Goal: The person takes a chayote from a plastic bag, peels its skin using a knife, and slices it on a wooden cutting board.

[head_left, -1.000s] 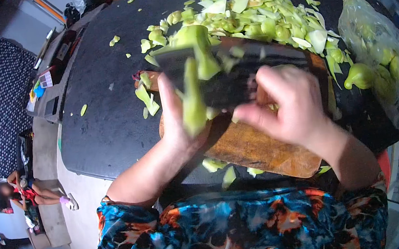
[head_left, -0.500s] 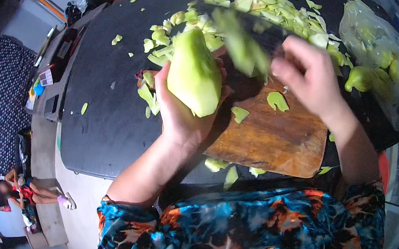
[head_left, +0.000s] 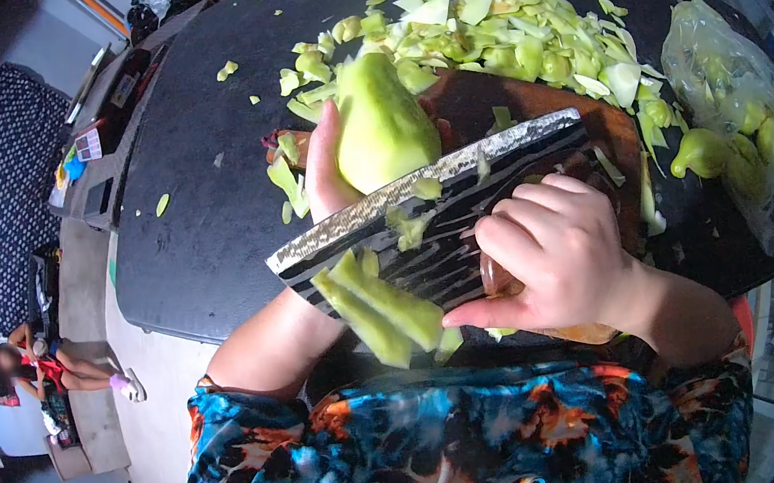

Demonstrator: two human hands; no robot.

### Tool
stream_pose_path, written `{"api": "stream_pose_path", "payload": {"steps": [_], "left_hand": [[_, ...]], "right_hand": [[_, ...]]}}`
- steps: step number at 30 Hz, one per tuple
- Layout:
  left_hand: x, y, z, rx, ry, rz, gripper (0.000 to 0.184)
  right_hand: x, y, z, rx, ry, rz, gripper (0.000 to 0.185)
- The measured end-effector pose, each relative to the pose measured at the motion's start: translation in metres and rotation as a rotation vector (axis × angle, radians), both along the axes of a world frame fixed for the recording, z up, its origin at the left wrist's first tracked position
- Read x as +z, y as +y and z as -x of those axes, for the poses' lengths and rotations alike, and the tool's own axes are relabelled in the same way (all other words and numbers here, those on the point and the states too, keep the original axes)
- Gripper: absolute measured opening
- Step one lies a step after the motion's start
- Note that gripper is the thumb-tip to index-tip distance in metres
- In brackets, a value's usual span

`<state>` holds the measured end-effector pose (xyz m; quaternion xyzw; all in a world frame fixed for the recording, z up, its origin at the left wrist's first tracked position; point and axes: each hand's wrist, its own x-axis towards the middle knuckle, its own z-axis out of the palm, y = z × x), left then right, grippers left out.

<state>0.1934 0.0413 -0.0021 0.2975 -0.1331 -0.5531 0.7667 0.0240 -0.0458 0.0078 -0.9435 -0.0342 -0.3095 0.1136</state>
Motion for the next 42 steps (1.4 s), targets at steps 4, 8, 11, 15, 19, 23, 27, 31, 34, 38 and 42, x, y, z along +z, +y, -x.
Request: {"api": "stream_pose_path", "payload": {"steps": [4, 8, 11, 15, 19, 23, 27, 31, 34, 38, 42], "left_hand": [[-0.005, -0.003, -0.005, 0.013, 0.021, -0.005, 0.06], [-0.005, 0.0, -0.007, -0.029, 0.113, -0.007, 0.057], [-0.003, 0.007, 0.001, -0.005, 0.11, -0.013, 0.057], [-0.005, -0.002, 0.015, 0.205, -0.065, -0.098, 0.056], [-0.006, 0.002, 0.004, 0.112, -0.114, 0.019, 0.06], [-0.01, 0.002, -0.003, -0.011, 0.017, -0.003, 0.063], [0.002, 0.005, -0.004, -0.05, -0.032, -0.024, 0.059], [-0.004, 0.003, -0.006, -0.064, -0.005, 0.057, 0.056], [-0.005, 0.001, -0.007, -0.043, 0.006, 0.048, 0.056], [-0.013, 0.012, 0.006, -0.067, 0.034, 0.202, 0.058], [-0.011, 0.008, 0.022, -0.007, -0.19, 0.054, 0.061]], "right_hand": [[-0.005, -0.002, -0.003, -0.02, -0.031, -0.002, 0.055], [-0.007, -0.003, -0.004, -0.053, -0.035, 0.028, 0.05], [-0.009, -0.009, -0.009, -0.144, -0.095, 0.038, 0.051], [-0.005, -0.035, -0.01, -0.396, -0.107, -0.039, 0.048], [0.002, -0.051, -0.003, -0.372, -0.109, -0.185, 0.045], [0.008, -0.02, 0.001, -0.108, -0.03, -0.066, 0.051], [-0.001, -0.005, -0.003, -0.01, -0.062, -0.09, 0.055], [-0.002, -0.006, -0.004, -0.028, -0.046, -0.053, 0.054], [-0.003, -0.008, -0.003, -0.046, -0.014, -0.021, 0.054], [-0.004, -0.017, -0.006, -0.165, -0.056, -0.062, 0.053], [-0.007, -0.071, -0.008, -0.592, -0.067, -0.244, 0.051]]}}
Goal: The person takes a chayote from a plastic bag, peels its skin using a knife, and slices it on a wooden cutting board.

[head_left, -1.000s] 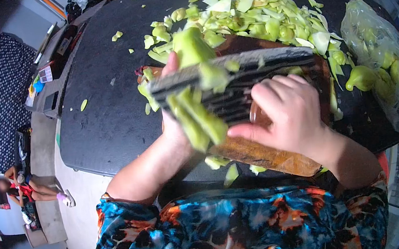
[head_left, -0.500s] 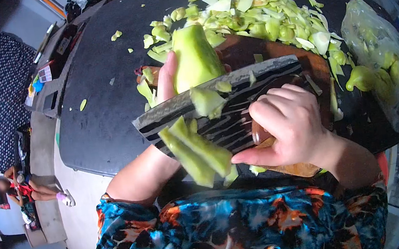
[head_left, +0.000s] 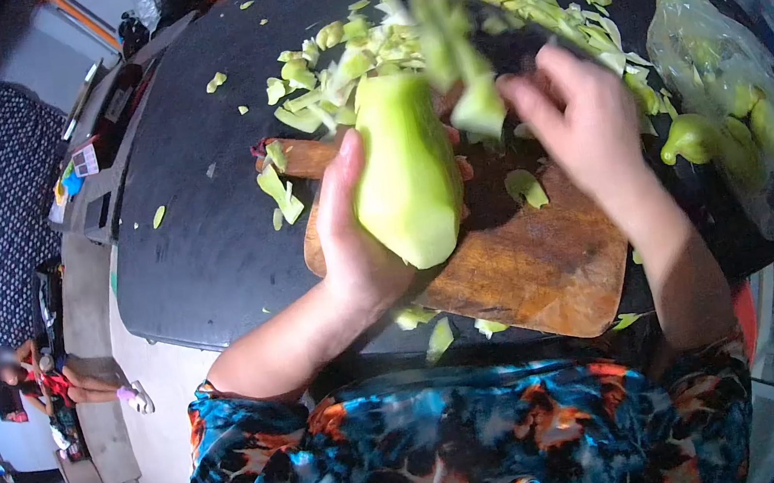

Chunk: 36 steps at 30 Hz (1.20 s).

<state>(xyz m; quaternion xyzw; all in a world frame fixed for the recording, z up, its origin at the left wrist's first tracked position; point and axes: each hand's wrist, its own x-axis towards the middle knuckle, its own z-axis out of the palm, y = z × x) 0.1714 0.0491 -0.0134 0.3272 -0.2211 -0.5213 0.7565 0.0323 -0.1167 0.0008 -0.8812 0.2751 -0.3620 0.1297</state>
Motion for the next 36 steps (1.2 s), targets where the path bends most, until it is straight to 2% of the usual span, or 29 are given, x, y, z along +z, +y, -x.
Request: {"api": "stream_pose_path", "payload": {"steps": [3, 6, 9, 11, 13, 15, 16, 17, 26, 29, 31, 32, 33, 35, 36], "left_hand": [[0.004, -0.004, -0.001, -0.04, 0.118, 0.013, 0.061], [0.004, -0.011, -0.008, 0.023, 0.222, -0.003, 0.061], [-0.003, -0.008, -0.026, -0.029, 0.408, 0.063, 0.061], [0.004, -0.006, -0.027, -0.029, 0.512, 0.101, 0.064], [-0.003, -0.002, -0.027, 0.063, 0.327, -0.058, 0.067], [0.003, -0.002, -0.034, -0.299, 0.427, 0.105, 0.069], [0.004, -0.003, -0.033, -0.303, 0.417, 0.097, 0.07], [0.005, -0.004, -0.032, -0.306, 0.406, 0.089, 0.07], [0.008, -0.005, -0.027, -0.095, 0.225, -0.076, 0.066], [0.018, -0.002, -0.021, -0.085, 0.258, -0.16, 0.064], [0.011, -0.007, -0.018, 0.044, 0.257, -0.125, 0.063], [-0.009, 0.002, -0.021, 0.111, 0.196, -0.048, 0.063], [0.002, -0.006, -0.015, 0.045, 0.173, -0.002, 0.062], [0.007, -0.005, -0.007, -0.014, 0.061, -0.066, 0.061], [0.007, -0.006, -0.008, 0.002, 0.062, -0.059, 0.061]], "right_hand": [[-0.002, -0.035, 0.005, -0.211, 0.038, 0.034, 0.052], [0.004, -0.031, 0.009, -0.132, 0.005, -0.087, 0.052], [0.011, 0.004, 0.006, 0.163, -0.1, -0.225, 0.05], [0.009, 0.02, 0.007, 0.333, -0.046, 0.014, 0.05], [0.011, 0.037, 0.006, 0.519, -0.021, 0.101, 0.049], [0.011, 0.052, 0.008, 0.604, 0.02, 0.16, 0.054], [0.008, 0.057, 0.007, 0.631, 0.011, 0.13, 0.056], [0.007, 0.062, 0.007, 0.614, 0.005, 0.16, 0.051], [0.0, 0.061, 0.006, 0.54, 0.054, 0.22, 0.054], [0.001, 0.061, 0.005, 0.505, 0.04, 0.253, 0.054], [0.0, 0.05, 0.002, 0.411, 0.04, 0.259, 0.052], [-0.002, 0.04, 0.001, 0.354, 0.049, 0.145, 0.051], [-0.001, 0.029, -0.001, 0.215, 0.027, 0.116, 0.054], [-0.002, 0.003, 0.001, 0.082, 0.002, -0.094, 0.053], [0.0, 0.004, 0.002, 0.103, -0.028, -0.131, 0.051]]}}
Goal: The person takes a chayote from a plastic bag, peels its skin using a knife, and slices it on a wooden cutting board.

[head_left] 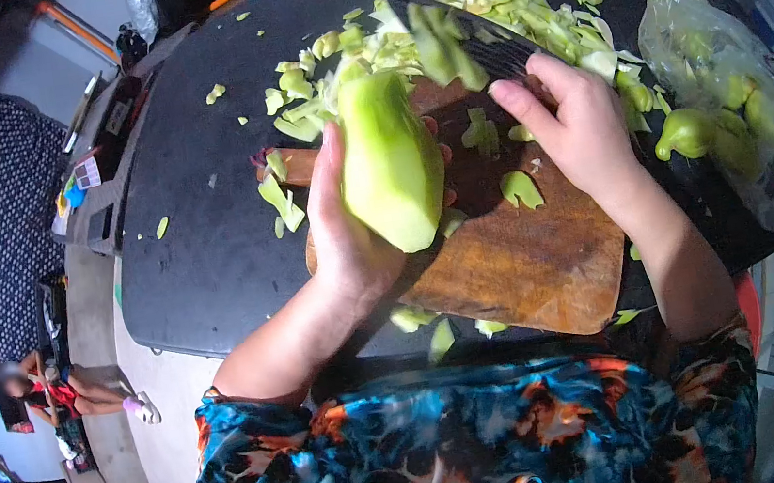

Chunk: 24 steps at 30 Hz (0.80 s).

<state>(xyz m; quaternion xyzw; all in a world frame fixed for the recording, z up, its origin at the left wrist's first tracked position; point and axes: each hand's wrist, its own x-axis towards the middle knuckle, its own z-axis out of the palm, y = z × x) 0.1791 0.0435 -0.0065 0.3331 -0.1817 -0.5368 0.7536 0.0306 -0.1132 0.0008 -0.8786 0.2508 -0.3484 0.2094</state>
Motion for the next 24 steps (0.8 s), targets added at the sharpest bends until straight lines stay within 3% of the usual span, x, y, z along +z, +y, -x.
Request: {"api": "stream_pose_path", "payload": {"steps": [3, 5, 9, 14, 17, 18, 19, 21, 24], "left_hand": [[-0.002, -0.002, -0.003, 0.049, 0.017, 0.019, 0.062], [-0.002, 0.002, -0.002, 0.077, 0.041, 0.019, 0.064], [-0.003, -0.001, -0.016, -0.113, 0.223, -0.05, 0.07], [-0.001, 0.0, -0.014, -0.224, 0.244, -0.006, 0.07], [-0.002, 0.007, -0.013, -0.205, 0.196, -0.032, 0.07], [-0.002, 0.001, -0.007, -0.071, 0.214, -0.031, 0.067], [-0.012, 0.002, -0.002, 0.179, -0.02, -0.071, 0.063], [-0.004, 0.002, -0.002, -0.075, 0.1, 0.017, 0.06], [0.003, 0.001, 0.002, -0.017, 0.036, 0.014, 0.059]], "right_hand": [[0.006, 0.013, 0.002, 0.117, -0.086, -0.054, 0.045], [0.008, 0.032, 0.003, 0.271, -0.097, 0.112, 0.048], [0.008, 0.057, 0.007, 0.482, -0.025, 0.261, 0.053], [0.005, 0.056, 0.005, 0.406, -0.03, 0.342, 0.052], [0.006, 0.05, 0.005, 0.353, 0.018, 0.344, 0.052], [0.002, 0.045, 0.003, 0.329, 0.007, 0.366, 0.052], [0.004, 0.04, 0.002, 0.238, 0.086, 0.304, 0.054], [0.007, 0.006, 0.0, -0.058, 0.149, 0.094, 0.058], [0.001, -0.062, 0.013, -0.396, 0.077, 0.09, 0.055]]}}
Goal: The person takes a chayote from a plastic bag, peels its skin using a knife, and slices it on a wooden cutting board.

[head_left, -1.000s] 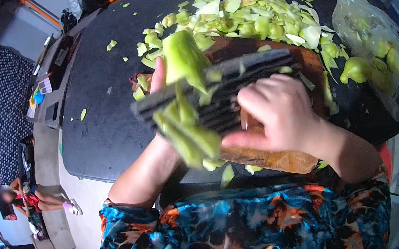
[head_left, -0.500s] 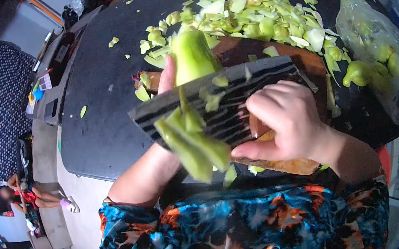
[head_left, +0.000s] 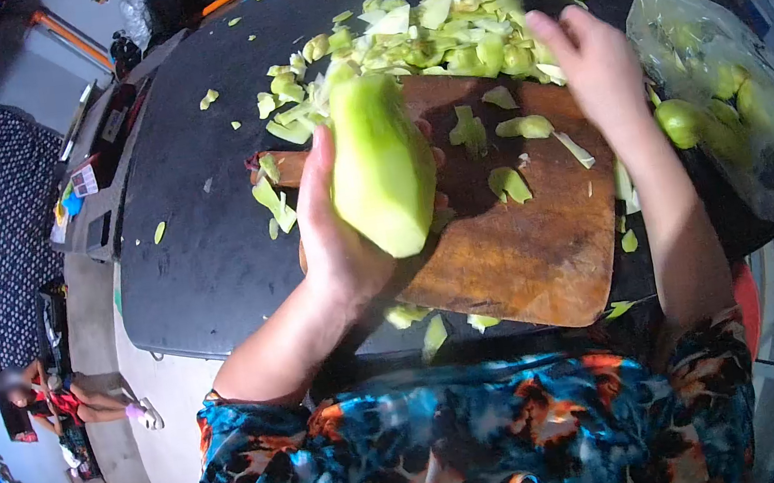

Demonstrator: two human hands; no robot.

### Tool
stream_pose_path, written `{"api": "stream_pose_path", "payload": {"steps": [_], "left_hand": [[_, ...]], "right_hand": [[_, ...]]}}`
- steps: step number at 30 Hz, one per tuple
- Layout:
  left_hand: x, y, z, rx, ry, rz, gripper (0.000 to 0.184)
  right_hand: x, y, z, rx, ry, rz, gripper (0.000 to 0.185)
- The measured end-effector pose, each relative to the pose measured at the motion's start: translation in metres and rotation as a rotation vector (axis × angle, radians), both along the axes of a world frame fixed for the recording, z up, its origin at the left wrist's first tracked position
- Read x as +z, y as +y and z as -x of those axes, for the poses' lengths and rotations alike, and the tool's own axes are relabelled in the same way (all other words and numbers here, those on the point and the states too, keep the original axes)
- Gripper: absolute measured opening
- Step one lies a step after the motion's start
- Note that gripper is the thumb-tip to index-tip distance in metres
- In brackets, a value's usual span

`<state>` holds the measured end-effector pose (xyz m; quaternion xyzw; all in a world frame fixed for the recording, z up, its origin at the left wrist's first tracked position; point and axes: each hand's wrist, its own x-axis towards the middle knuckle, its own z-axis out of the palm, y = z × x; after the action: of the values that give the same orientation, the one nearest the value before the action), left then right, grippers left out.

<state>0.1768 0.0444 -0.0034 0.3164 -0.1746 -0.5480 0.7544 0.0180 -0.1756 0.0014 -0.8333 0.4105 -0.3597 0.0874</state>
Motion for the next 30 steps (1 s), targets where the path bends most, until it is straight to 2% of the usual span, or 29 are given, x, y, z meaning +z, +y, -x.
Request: {"api": "stream_pose_path", "payload": {"steps": [1, 4, 6, 8, 9, 10, 12, 13, 16, 21, 23, 24, 26, 27, 30], "left_hand": [[0.0, -0.001, -0.002, 0.025, 0.004, 0.013, 0.059], [-0.003, -0.003, -0.014, 0.029, -0.095, 0.029, 0.06], [-0.003, -0.004, -0.016, 0.051, -0.08, 0.01, 0.06], [0.001, -0.005, -0.012, 0.102, -0.027, -0.046, 0.061], [0.001, -0.004, -0.012, 0.033, 0.064, -0.048, 0.061], [0.002, -0.003, -0.013, -0.038, 0.156, -0.05, 0.062], [0.014, 0.005, -0.012, -0.218, 0.123, -0.071, 0.062], [0.006, 0.002, -0.018, -0.144, 0.097, -0.055, 0.061], [0.005, -0.002, -0.019, -0.131, 0.072, -0.013, 0.059], [0.006, 0.003, -0.008, -0.091, 0.188, -0.06, 0.057], [-0.01, -0.003, -0.003, 0.103, 0.133, -0.118, 0.063], [-0.019, 0.001, -0.006, 0.017, 0.251, 0.021, 0.062], [-0.001, 0.002, 0.003, 0.032, -0.039, -0.088, 0.06], [-0.003, 0.002, 0.004, -0.008, 0.009, -0.044, 0.06], [0.007, 0.002, 0.008, 0.036, -0.158, -0.026, 0.056]], "right_hand": [[0.002, -0.009, 0.005, -0.045, -0.023, -0.026, 0.053], [0.015, -0.005, 0.013, 0.127, -0.143, -0.023, 0.048], [0.024, 0.03, 0.009, 0.445, -0.322, -0.026, 0.045], [0.026, 0.068, 0.006, 0.576, -0.219, -0.004, 0.043], [0.023, 0.085, 0.001, 0.706, -0.21, 0.016, 0.044], [0.023, 0.099, 0.002, 0.763, -0.081, 0.06, 0.045], [0.018, 0.119, 0.002, 0.85, -0.006, 0.174, 0.049], [0.016, 0.125, 0.001, 0.877, -0.017, 0.179, 0.049], [0.01, 0.128, 0.001, 0.891, -0.01, 0.157, 0.051], [0.005, 0.124, -0.005, 0.802, 0.013, 0.229, 0.05], [-0.002, 0.113, -0.011, 0.702, 0.047, 0.277, 0.053], [-0.004, 0.106, -0.013, 0.632, 0.038, 0.277, 0.054], [-0.003, 0.084, -0.017, 0.449, 0.039, 0.193, 0.056], [-0.002, 0.069, -0.017, 0.335, 0.05, 0.107, 0.057], [0.003, 0.025, -0.007, 0.079, 0.126, 0.031, 0.058]]}}
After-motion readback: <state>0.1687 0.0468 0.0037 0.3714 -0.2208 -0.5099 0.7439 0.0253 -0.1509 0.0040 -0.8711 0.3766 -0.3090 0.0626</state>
